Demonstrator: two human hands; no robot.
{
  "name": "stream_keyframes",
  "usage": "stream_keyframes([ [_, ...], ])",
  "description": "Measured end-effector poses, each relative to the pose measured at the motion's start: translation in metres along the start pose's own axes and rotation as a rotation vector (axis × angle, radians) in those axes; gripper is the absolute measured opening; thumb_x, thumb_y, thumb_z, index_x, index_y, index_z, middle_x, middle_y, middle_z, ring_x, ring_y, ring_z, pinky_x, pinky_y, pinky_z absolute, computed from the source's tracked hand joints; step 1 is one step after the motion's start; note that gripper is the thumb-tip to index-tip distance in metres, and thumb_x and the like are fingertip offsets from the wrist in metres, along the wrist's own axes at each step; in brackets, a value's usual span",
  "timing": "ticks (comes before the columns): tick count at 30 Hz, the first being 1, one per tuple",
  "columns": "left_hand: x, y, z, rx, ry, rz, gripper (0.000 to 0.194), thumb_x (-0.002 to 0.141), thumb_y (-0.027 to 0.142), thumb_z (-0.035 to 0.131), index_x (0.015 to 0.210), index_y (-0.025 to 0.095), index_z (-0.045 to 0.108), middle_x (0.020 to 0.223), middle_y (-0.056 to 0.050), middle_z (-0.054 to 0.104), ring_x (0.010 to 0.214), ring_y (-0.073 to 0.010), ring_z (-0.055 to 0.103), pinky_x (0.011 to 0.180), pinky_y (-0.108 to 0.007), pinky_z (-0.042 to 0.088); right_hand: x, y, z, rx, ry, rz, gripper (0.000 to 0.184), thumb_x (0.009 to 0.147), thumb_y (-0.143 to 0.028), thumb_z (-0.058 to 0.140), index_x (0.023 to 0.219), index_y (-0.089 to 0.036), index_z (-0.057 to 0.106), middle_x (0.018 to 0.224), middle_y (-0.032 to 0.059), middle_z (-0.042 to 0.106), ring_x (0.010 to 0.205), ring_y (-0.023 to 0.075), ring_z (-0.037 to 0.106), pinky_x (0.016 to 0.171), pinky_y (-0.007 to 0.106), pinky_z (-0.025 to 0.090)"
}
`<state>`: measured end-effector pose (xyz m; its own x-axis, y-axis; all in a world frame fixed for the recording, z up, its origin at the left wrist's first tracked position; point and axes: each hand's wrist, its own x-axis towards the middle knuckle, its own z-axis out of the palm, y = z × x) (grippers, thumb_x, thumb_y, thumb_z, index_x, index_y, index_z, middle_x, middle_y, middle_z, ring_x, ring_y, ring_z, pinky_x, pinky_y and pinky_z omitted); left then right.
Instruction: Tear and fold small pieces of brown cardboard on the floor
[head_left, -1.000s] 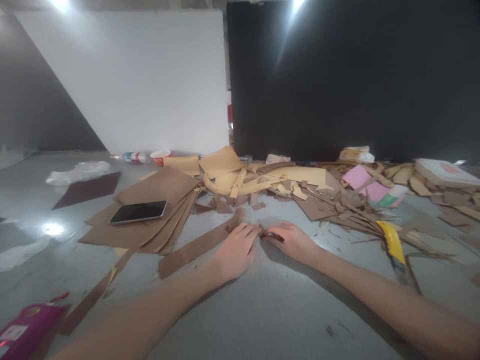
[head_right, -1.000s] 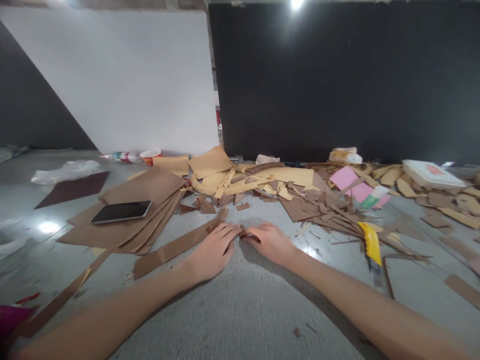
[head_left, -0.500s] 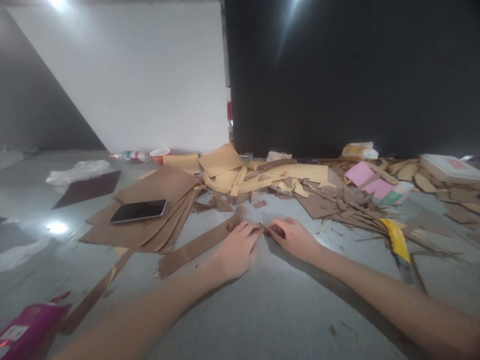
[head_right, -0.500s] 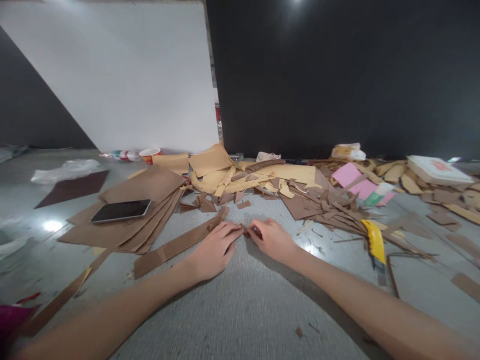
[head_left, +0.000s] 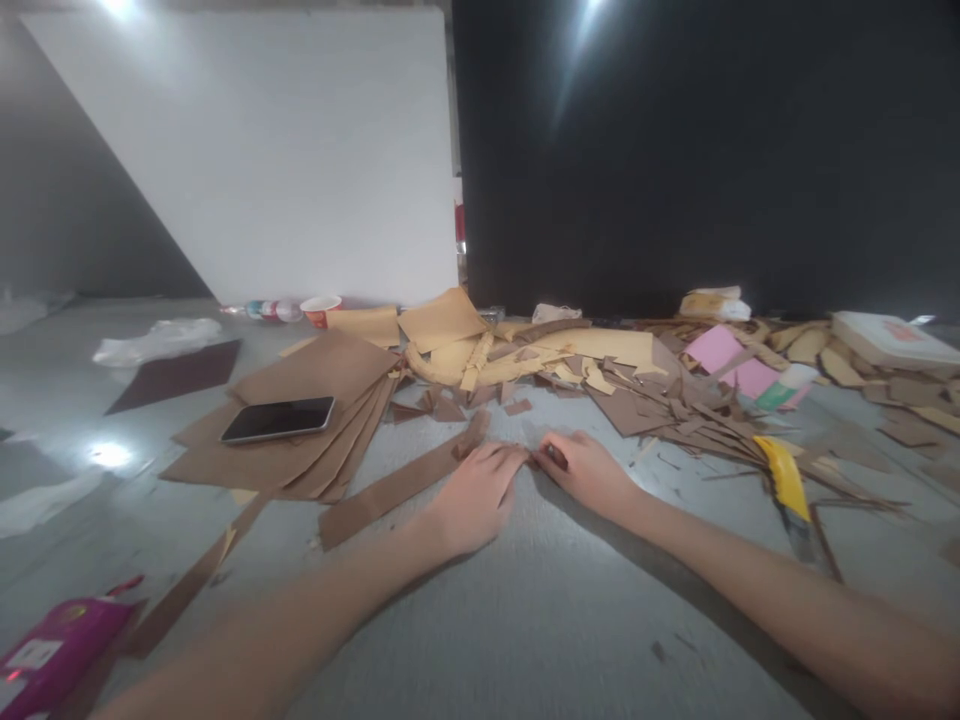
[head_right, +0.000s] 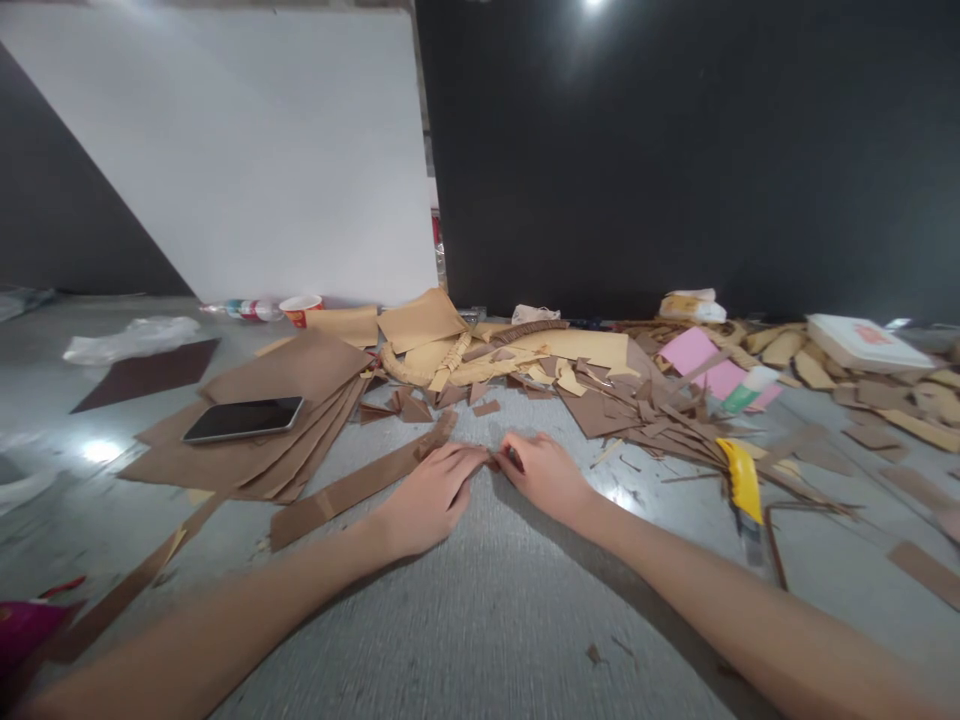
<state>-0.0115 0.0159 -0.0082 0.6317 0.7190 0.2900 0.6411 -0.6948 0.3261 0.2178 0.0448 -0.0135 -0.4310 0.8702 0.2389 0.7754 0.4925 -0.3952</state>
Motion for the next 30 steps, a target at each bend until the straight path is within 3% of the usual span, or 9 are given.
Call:
stream_keyframes([
  [13,-0.0006,-0.0020,0.0046,0.109,-0.030,0.053,0.045,0.099,0.011,0.049,0.143,0.013,0.060,0.151,-0.012,0.059,0.140,-0.0299,0.050,0.121,-0.051,0.041,0.0007,0.0020,0.0019,-0.063,0.052,0.030,0.021,0.105,-0.038,0.055,0.093,-0.023,0.063,0.067,-0.0015,0.067,0.063,0.0185,0.058,0.066,0.030,0.034],
  [16,-0.0009,-0.0026,0.0052,0.110,-0.017,0.058,0.048,0.098,0.009,0.049,0.144,0.015,0.059,0.151,-0.012,0.059,0.140,-0.0296,0.050,0.120,-0.051,0.043,-0.0011,0.0016,0.0000,-0.055,0.091,0.013,0.034,0.108,-0.042,0.048,0.086,-0.024,0.065,0.065,-0.0004,0.066,0.065,0.0193,0.059,0.068,0.030,0.035],
  [20,-0.0017,-0.0036,0.0064,0.099,0.000,0.073,0.048,0.098,0.010,0.048,0.144,0.014,0.058,0.149,-0.012,0.060,0.138,-0.0293,0.050,0.118,-0.050,0.044,-0.0043,0.0019,0.0004,-0.043,0.147,-0.050,0.057,0.112,-0.041,0.035,0.063,-0.022,0.057,0.059,0.0023,0.062,0.061,0.0177,0.056,0.072,0.031,0.037],
  [23,-0.0019,-0.0036,0.0067,0.085,-0.002,0.059,0.049,0.098,0.010,0.047,0.145,0.014,0.057,0.150,-0.012,0.059,0.138,-0.0288,0.050,0.119,-0.050,0.043,-0.0045,0.0033,0.0026,-0.059,0.121,-0.125,0.060,0.111,-0.040,0.036,0.057,-0.021,0.052,0.056,0.0026,0.060,0.057,0.0162,0.052,0.071,0.032,0.037],
  [30,-0.0021,-0.0038,0.0052,0.031,0.003,0.039,0.050,0.101,0.014,0.045,0.150,0.018,0.052,0.151,-0.011,0.058,0.140,-0.0272,0.049,0.119,-0.051,0.042,-0.0023,0.0043,0.0007,-0.064,0.045,-0.233,0.059,0.111,-0.039,0.034,0.060,-0.021,0.059,0.060,0.0045,0.064,0.058,0.0168,0.054,0.073,0.033,0.039],
])
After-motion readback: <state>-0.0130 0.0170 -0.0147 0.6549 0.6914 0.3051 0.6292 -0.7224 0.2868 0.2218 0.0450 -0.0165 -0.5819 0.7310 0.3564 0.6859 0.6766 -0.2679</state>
